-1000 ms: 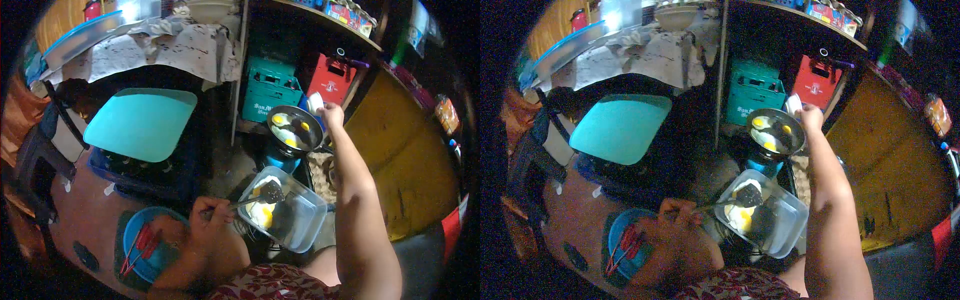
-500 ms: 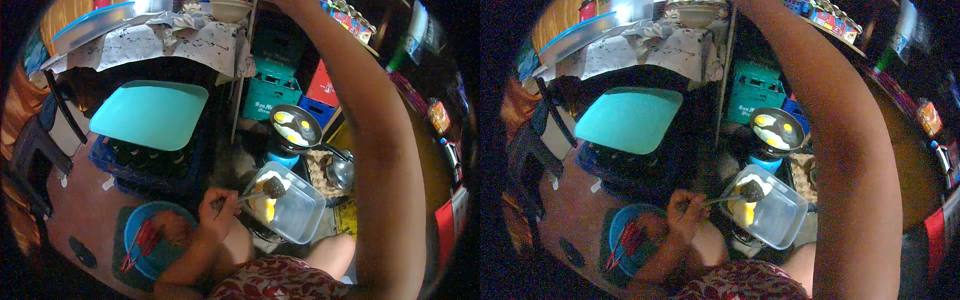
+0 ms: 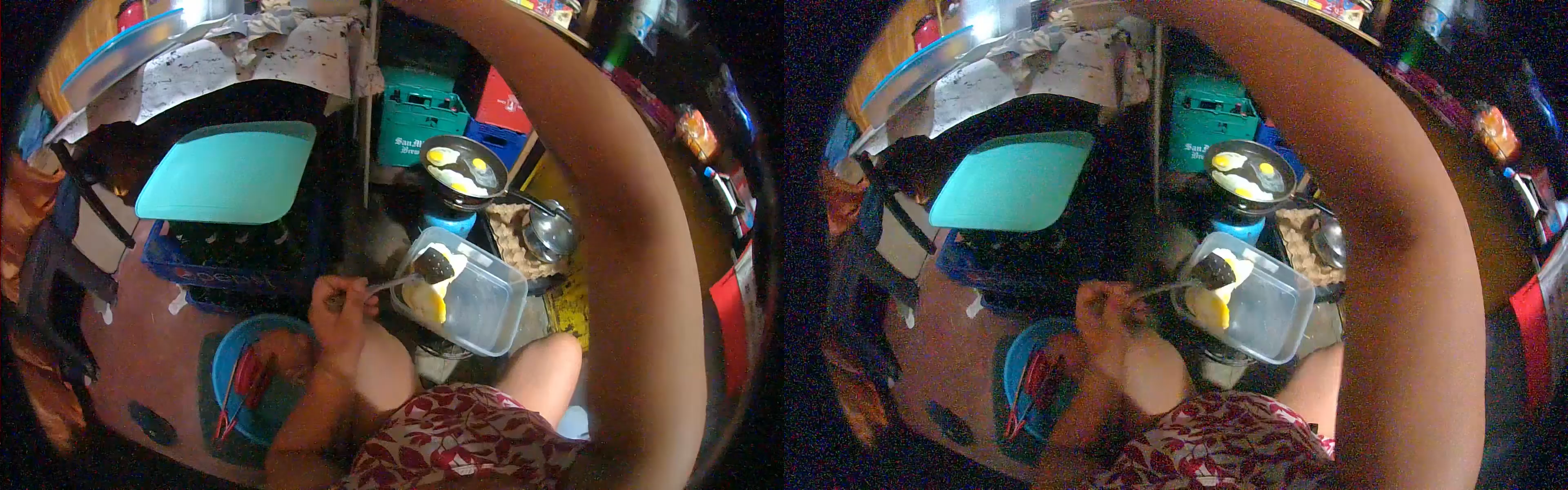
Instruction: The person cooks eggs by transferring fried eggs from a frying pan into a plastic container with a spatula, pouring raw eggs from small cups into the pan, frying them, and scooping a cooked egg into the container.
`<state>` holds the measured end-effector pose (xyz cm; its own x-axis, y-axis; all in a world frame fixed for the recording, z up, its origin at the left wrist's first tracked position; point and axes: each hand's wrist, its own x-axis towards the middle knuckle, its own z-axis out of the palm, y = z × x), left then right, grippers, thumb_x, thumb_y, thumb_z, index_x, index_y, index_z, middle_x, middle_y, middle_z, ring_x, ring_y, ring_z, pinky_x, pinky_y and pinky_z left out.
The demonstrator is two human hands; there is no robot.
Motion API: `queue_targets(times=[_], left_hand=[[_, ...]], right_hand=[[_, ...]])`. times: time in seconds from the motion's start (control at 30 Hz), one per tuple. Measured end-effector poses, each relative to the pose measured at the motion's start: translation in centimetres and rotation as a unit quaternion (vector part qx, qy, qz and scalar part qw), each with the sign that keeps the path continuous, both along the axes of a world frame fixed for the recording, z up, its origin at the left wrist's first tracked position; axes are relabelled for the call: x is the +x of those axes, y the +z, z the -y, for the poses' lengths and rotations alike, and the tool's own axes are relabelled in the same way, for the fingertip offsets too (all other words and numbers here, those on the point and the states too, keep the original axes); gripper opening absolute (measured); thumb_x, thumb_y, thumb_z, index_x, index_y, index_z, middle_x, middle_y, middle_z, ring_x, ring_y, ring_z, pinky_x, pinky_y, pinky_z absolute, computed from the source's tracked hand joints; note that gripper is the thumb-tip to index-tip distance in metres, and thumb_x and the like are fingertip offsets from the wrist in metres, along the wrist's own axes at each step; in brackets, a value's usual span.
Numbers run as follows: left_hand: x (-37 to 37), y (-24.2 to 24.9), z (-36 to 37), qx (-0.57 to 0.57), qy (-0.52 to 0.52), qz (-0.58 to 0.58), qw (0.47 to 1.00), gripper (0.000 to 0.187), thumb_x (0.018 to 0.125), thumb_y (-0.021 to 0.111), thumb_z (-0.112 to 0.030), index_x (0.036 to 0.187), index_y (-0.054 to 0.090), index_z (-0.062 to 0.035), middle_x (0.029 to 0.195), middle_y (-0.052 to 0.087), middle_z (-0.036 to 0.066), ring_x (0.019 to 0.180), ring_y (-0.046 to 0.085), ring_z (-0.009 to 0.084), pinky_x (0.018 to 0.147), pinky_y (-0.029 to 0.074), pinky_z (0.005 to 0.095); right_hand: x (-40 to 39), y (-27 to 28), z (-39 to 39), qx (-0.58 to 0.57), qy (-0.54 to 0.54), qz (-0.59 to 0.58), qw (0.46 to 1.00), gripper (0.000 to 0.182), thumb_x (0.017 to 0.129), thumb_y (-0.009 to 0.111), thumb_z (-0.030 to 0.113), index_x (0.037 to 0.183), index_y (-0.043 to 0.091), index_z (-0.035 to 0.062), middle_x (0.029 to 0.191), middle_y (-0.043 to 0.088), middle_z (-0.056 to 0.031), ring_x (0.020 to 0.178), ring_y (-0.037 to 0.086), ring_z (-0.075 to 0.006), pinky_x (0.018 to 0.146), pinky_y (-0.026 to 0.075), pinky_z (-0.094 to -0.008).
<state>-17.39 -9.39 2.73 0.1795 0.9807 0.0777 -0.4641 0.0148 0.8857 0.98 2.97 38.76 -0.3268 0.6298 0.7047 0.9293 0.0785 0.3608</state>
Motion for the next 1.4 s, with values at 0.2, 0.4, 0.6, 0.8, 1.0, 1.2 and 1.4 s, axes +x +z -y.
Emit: queue_targets(times=[0.2,0.4,0.6,0.8,1.0,1.2,1.4], left_hand=[[-0.3,0.8,0.5,-0.044,-0.002,0.033,0.998,0.018,0.091,0.062,-0.016,0.093,0.048,-0.0057,0.091,0.065,0.011,0.062,0.063,0.0165,0.053,0.052,0.0277],[-0.1,0.7,0.1,0.014,0.017,-0.028,0.999,0.019,0.091,0.061,-0.016,0.097,0.048,-0.0045,0.090,0.063,0.016,0.062,0.064,0.0237,0.052,0.055,0.0326],[2.3,2.0,1.9,0.046,-0.053,-0.065,0.995,0.020,0.091,0.061,-0.017,0.099,0.049,-0.0032,0.092,0.064,0.017,0.067,0.066,0.0260,0.054,0.057,0.0340],[7.8,1.1,6.8,0.049,-0.095,-0.080,0.991,0.014,0.091,0.062,-0.011,0.093,0.053,-0.0013,0.088,0.063,0.012,0.065,0.064,0.0169,0.057,0.055,0.0273],[11.1,-3.9,13.6,0.004,-0.186,-0.108,0.977,0.010,0.090,0.062,-0.010,0.092,0.059,-0.0005,0.081,0.063,0.008,0.080,0.063,0.0147,0.071,0.052,0.0272],[11.4,-5.9,14.8,0.322,-0.167,-0.222,0.905,0.018,0.079,0.070,-0.008,0.094,0.062,-0.0037,0.098,0.061,0.014,0.097,0.058,0.0274,0.087,0.046,0.0350],[9.6,-8.4,14.0,0.354,-0.435,-0.362,0.744,0.054,0.064,0.079,-0.012,0.113,0.057,-0.0053,0.114,0.058,0.015,0.115,0.051,0.0330,0.100,0.039,0.0408]], right_hand=[[5.0,-10.1,12.2,-0.006,0.167,-0.043,0.985,0.021,0.081,0.066,0.010,0.102,0.065,0.0070,0.101,0.063,-0.0134,0.095,0.062,-0.0321,0.079,0.050,-0.0381],[11.9,-21.3,23.7,0.018,0.017,-0.266,0.964,0.023,0.080,0.064,0.004,0.103,0.065,0.0046,0.101,0.062,-0.0114,0.090,0.062,-0.0246,0.078,0.050,-0.0312],[22.6,-36.7,31.4,0.103,-0.144,-0.531,0.829,0.018,0.084,0.064,0.007,0.101,0.065,0.0023,0.091,0.062,-0.0038,0.080,0.060,-0.0124,0.073,0.049,-0.0252],[25.5,-39.7,35.0,0.156,-0.072,-0.800,0.575,0.017,0.083,0.061,0.001,0.100,0.058,0.0034,0.077,0.058,-0.0009,0.057,0.050,-0.0088,0.048,0.038,-0.0213],[24.2,-38.1,35.5,0.120,-0.099,-0.824,0.544,0.014,0.085,0.062,0.006,0.099,0.059,0.0057,0.079,0.058,0.0000,0.059,0.053,-0.0099,0.049,0.040,-0.0227],[23.7,-38.2,35.7,0.075,-0.099,-0.820,0.558,0.013,0.085,0.062,0.008,0.098,0.059,0.0076,0.080,0.058,0.0013,0.060,0.054,-0.0090,0.050,0.041,-0.0223],[23.1,-38.1,35.9,0.026,-0.115,-0.813,0.570,0.010,0.087,0.062,0.013,0.095,0.059,0.0089,0.074,0.057,0.0026,0.058,0.051,-0.0066,0.050,0.041,-0.0209]])
